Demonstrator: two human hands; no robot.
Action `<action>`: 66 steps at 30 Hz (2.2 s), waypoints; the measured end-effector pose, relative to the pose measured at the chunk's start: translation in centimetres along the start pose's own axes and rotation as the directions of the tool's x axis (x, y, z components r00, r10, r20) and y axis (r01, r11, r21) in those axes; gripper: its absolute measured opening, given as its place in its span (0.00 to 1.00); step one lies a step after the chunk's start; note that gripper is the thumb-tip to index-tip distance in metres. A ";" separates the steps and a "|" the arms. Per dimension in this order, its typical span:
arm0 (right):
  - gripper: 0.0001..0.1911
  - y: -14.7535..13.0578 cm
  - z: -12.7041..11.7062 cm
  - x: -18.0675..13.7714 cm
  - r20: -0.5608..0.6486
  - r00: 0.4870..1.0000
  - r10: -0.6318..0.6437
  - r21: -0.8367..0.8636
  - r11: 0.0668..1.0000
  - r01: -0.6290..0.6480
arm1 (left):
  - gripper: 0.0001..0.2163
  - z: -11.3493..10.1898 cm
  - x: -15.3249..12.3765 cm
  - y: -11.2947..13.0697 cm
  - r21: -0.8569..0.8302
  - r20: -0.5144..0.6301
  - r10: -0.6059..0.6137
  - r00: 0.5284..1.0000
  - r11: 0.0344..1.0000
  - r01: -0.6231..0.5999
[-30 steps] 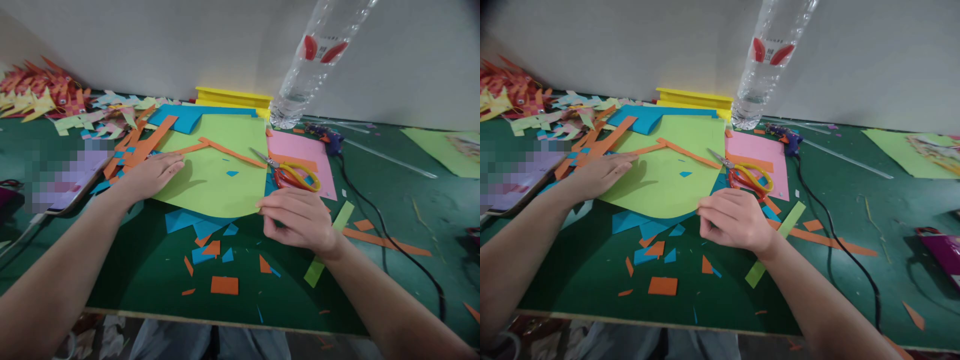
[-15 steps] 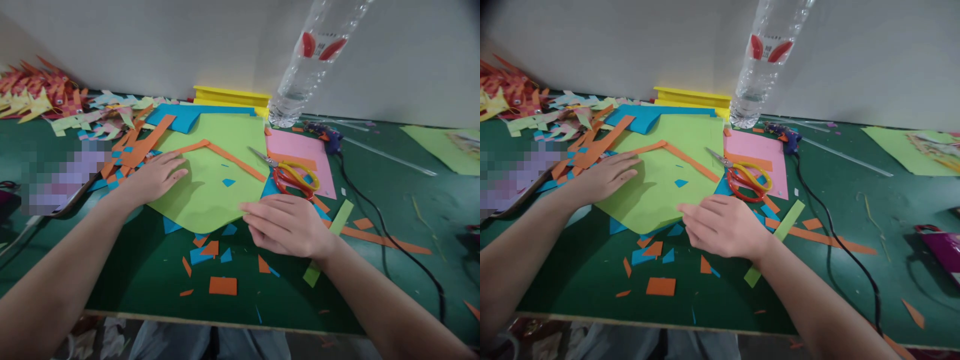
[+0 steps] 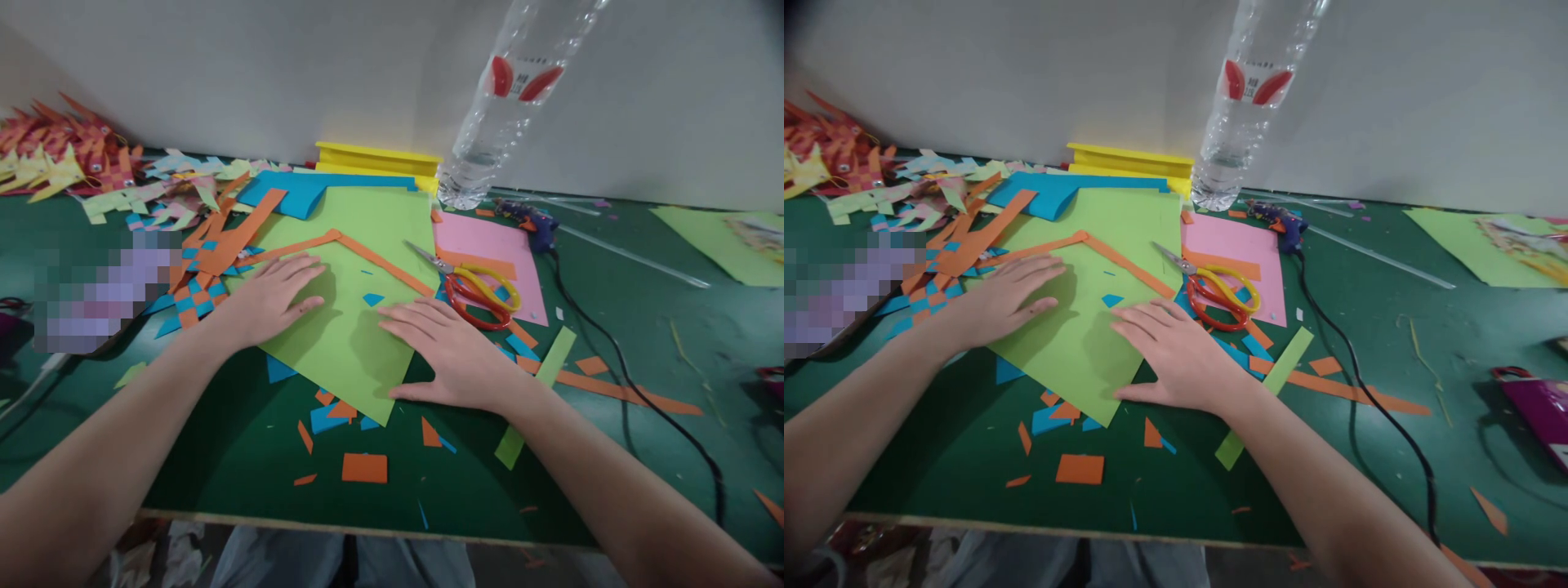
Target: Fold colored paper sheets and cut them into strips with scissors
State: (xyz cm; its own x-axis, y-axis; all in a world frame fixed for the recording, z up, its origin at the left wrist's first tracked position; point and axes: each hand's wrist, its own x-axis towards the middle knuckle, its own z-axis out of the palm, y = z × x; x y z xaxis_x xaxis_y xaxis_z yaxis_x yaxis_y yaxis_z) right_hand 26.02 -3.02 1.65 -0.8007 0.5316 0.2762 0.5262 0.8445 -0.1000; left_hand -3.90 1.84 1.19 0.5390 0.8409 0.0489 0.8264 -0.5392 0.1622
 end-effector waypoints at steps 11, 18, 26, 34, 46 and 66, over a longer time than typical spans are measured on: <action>0.14 0.7 0.1 0.1 -0.245 0.967 0.061 -0.229 0.966 -0.119 | 0.39 1.5 0.3 1.8 0.046 0.039 0.102 0.994 0.994 -0.104; 0.12 0.8 0.1 0.0 -0.183 0.980 0.084 -0.226 0.966 -0.125 | 0.39 1.7 0.4 2.1 0.064 0.034 0.089 0.995 0.994 -0.091; 0.14 0.6 0.4 0.1 -0.131 0.982 0.137 -0.043 0.989 -0.144 | 0.37 1.6 0.4 2.1 0.059 0.045 0.083 0.996 0.995 -0.085; 0.23 0.6 0.3 0.0 -0.055 0.975 0.215 0.009 0.977 -0.215 | 0.40 1.6 0.4 2.1 0.052 0.043 0.087 0.995 0.995 -0.089; 0.31 0.3 0.8 0.0 0.047 0.979 0.197 -0.022 0.980 -0.196 | 0.39 0.9 0.3 2.9 -0.092 0.077 0.123 0.989 0.989 -0.116; 0.38 0.2 0.6 0.2 -0.008 0.981 0.196 -0.037 0.980 -0.196 | 0.39 0.6 0.2 2.9 -0.048 0.001 0.187 0.982 0.981 -0.187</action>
State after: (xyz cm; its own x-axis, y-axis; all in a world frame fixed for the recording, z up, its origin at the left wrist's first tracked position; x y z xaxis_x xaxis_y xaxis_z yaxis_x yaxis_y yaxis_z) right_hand 25.75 -2.74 1.12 -0.6799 0.6861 0.2589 0.6830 0.7210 -0.1171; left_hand -1.31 0.45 1.03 0.6845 0.7248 0.0776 0.7021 -0.6842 0.1975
